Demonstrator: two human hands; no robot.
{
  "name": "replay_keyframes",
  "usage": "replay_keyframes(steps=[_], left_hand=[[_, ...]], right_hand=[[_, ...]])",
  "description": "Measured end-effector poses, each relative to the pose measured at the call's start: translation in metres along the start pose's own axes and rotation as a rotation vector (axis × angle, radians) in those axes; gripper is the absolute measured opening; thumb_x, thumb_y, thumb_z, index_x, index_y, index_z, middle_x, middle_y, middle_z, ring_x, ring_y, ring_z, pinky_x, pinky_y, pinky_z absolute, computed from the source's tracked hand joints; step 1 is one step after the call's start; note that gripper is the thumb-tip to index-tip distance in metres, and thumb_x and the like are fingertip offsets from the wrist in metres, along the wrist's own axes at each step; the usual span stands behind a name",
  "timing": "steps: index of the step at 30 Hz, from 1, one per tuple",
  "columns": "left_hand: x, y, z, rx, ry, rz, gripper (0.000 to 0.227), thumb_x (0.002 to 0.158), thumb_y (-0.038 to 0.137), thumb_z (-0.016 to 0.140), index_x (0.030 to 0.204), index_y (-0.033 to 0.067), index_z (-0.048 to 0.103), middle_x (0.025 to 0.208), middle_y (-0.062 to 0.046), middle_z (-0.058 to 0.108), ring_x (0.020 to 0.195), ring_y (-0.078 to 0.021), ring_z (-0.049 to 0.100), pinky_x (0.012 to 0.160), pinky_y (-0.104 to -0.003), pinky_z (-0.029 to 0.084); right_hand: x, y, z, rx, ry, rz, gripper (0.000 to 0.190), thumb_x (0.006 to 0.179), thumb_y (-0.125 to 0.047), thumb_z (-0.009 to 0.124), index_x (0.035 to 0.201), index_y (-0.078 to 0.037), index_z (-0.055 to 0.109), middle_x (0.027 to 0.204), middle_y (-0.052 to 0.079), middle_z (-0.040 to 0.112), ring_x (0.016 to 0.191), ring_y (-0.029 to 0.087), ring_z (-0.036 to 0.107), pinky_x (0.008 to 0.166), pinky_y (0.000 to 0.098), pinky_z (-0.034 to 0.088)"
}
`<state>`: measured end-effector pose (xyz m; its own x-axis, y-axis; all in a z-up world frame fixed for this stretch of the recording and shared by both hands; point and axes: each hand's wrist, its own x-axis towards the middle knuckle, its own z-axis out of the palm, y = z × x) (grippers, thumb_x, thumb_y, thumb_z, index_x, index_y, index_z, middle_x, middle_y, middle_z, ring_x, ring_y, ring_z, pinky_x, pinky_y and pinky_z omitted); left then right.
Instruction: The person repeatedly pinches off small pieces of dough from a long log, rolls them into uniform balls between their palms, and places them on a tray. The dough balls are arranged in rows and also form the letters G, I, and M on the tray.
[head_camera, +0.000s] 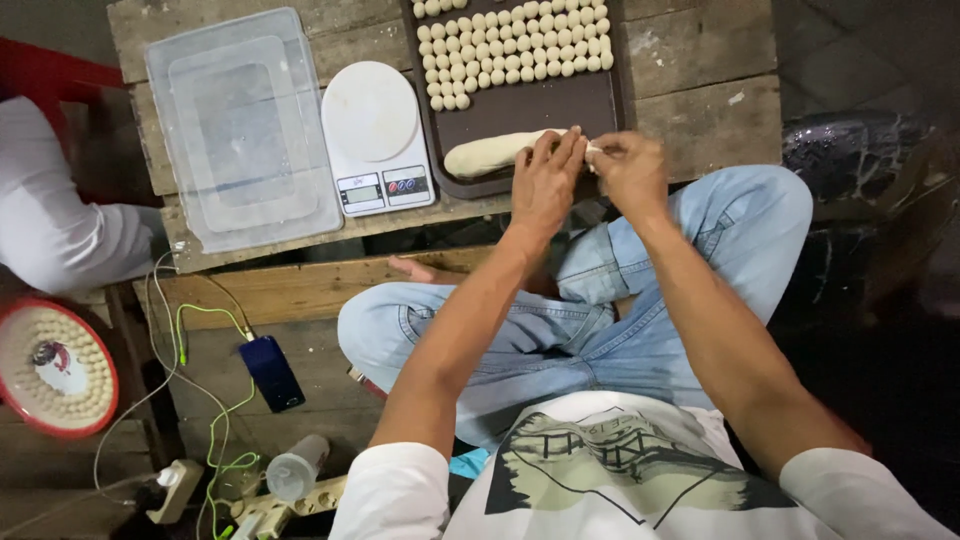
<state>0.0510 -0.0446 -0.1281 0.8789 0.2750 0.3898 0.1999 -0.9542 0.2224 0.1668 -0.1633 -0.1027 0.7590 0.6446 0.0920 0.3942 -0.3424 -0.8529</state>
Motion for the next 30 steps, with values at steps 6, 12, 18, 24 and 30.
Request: replay_keyframes(steps=[6,12,18,24,30], left_hand=[[0.001,-0.005,0.002,0.006,0.022,0.025,0.038,0.096,0.018,0.07,0.134,0.0193,0.065,0.138,0.002,0.064,0.126,-0.0231,0.05,0.094,-0.044,0.043],[0.013,-0.004,-0.013,-0.536,0.004,-0.235,0.036,0.095,0.008,0.071,0.13,0.0148,0.071,0.118,-0.003,0.077,0.124,-0.0278,0.06,0.096,-0.039,0.05],[-0.004,0.005,-0.04,-0.743,0.092,-0.351,0.05,0.085,0.02,0.084,0.133,0.0209,0.069,0.124,-0.008,0.071,0.117,-0.0323,0.069,0.096,-0.042,0.06],[0.012,-0.054,-0.096,-0.784,0.18,-0.594,0.009,0.09,0.011,0.074,0.097,0.0048,0.074,0.098,-0.019,0.069,0.09,-0.0448,0.071,0.071,-0.044,0.062],[0.01,-0.146,-0.131,-0.519,0.158,-0.913,0.037,0.102,0.011,0.062,0.138,0.0051,0.062,0.15,-0.017,0.055,0.145,-0.0313,0.047,0.121,-0.044,0.04]], right_hand=[[-0.015,-0.029,-0.018,0.567,-0.031,0.625,0.031,0.08,-0.009,0.085,0.11,-0.006,0.075,0.084,0.007,0.073,0.072,0.015,0.077,0.066,0.0275,0.065],[-0.016,-0.026,-0.025,0.901,0.172,0.506,0.029,0.089,-0.001,0.083,0.116,0.004,0.073,0.104,0.017,0.073,0.095,0.025,0.079,0.084,0.0406,0.068],[-0.027,-0.072,-0.012,0.831,0.017,0.459,0.03,0.103,-0.014,0.072,0.127,0.003,0.069,0.125,0.026,0.07,0.109,0.032,0.074,0.088,0.0476,0.066],[-0.029,-0.091,-0.028,0.73,-0.077,0.461,0.031,0.108,-0.022,0.066,0.131,-0.002,0.066,0.135,0.021,0.066,0.126,0.04,0.062,0.101,0.0509,0.059],[-0.041,-0.075,-0.039,0.739,0.056,0.647,0.041,0.095,-0.023,0.07,0.127,0.003,0.067,0.119,0.016,0.076,0.109,0.027,0.077,0.097,0.0358,0.067]])
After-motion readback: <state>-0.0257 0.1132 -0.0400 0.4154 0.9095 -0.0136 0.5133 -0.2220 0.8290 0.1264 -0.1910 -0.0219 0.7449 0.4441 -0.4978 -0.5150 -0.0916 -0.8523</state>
